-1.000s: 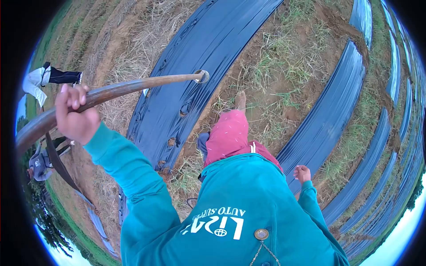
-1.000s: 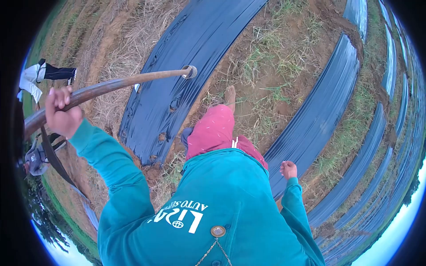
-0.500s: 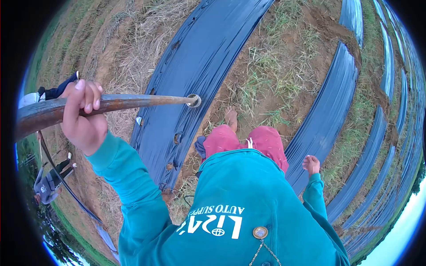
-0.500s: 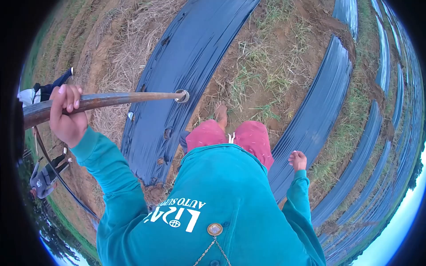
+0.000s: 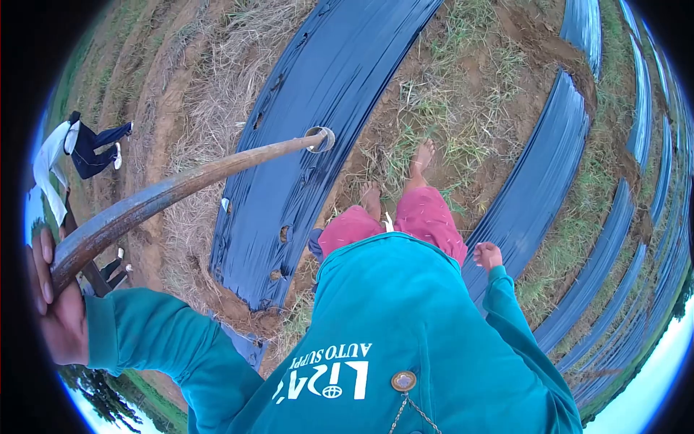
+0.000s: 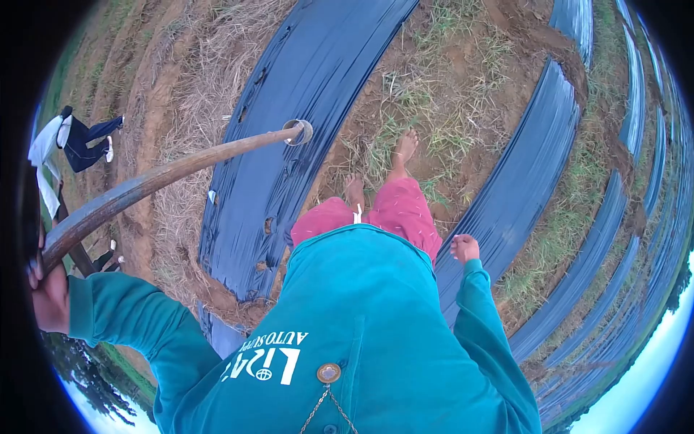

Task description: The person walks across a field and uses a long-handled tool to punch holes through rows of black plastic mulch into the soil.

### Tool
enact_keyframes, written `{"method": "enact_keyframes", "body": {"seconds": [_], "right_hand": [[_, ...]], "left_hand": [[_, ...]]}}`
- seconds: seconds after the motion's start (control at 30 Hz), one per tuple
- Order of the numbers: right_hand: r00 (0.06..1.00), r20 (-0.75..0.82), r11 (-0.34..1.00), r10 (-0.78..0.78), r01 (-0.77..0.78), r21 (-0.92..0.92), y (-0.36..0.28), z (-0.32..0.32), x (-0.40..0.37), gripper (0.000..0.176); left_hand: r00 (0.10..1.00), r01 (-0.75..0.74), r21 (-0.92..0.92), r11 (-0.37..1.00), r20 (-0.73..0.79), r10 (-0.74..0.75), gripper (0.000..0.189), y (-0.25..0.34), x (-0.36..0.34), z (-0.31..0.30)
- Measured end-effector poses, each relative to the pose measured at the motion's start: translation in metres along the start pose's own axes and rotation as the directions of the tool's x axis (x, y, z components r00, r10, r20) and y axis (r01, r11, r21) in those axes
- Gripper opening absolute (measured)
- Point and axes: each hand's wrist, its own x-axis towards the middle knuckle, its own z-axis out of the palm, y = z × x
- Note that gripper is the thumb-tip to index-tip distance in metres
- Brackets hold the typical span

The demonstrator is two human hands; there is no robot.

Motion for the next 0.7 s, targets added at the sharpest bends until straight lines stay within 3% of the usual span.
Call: {"method": "enact_keyframes", "body": {"seconds": [0.13, 0.27, 0.33, 0.4, 0.47, 0.5, 0.53, 0.7], "right_hand": [[0.988, -0.037, 0.984, -0.147, 0.15, 0.098, -0.088, -0.03, 0.013, 0.017], [0.98, -0.041, 0.978, -0.195, 0.198, 0.073, -0.123, -0.042, 0.017, 0.017], [0.98, -0.067, 0.981, -0.188, 0.19, 0.029, -0.132, -0.036, 0.008, 0.016], [0.98, -0.052, 0.981, -0.194, 0.193, -0.028, -0.125, -0.035, 0.006, 0.016], [0.982, -0.059, 0.982, -0.182, 0.179, -0.06, -0.106, -0.038, -0.003, 0.016], [0.983, -0.062, 0.983, -0.175, 0.171, -0.067, -0.098, -0.039, -0.006, 0.016], [0.984, -0.056, 0.984, -0.168, 0.164, -0.073, -0.089, -0.036, -0.009, 0.017], [0.994, -0.091, 0.995, -0.062, 0.054, -0.086, -0.039, -0.046, -0.025, 0.017]], "left_hand": [[0.996, -0.03, -0.078, 0.997, -0.09, 0.023, 0.032, -0.019, 0.007, 0.03], [0.999, -0.036, -0.095, 0.995, 0.008, 0.037, 0.032, -0.044, 0.02, 0.052], [0.999, 0.004, -0.097, 0.995, -0.05, -0.008, 0.031, -0.075, 0.022, 0.056], [0.97, 0.038, -0.084, 0.996, -0.235, -0.056, 0.03, -0.143, 0.017, 0.089], [0.926, -0.058, 0.007, 0.998, -0.373, 0.057, 0.024, -0.25, 0.005, 0.105], [0.938, 0.008, -0.069, 0.998, -0.346, -0.031, 0.021, -0.312, -0.006, 0.102], [0.943, 0.002, -0.101, 0.995, -0.33, -0.036, 0.02, -0.336, -0.013, 0.105], [0.987, 0.077, -0.086, 0.993, -0.134, -0.088, 0.025, -0.31, 0.0, 0.114]]}}
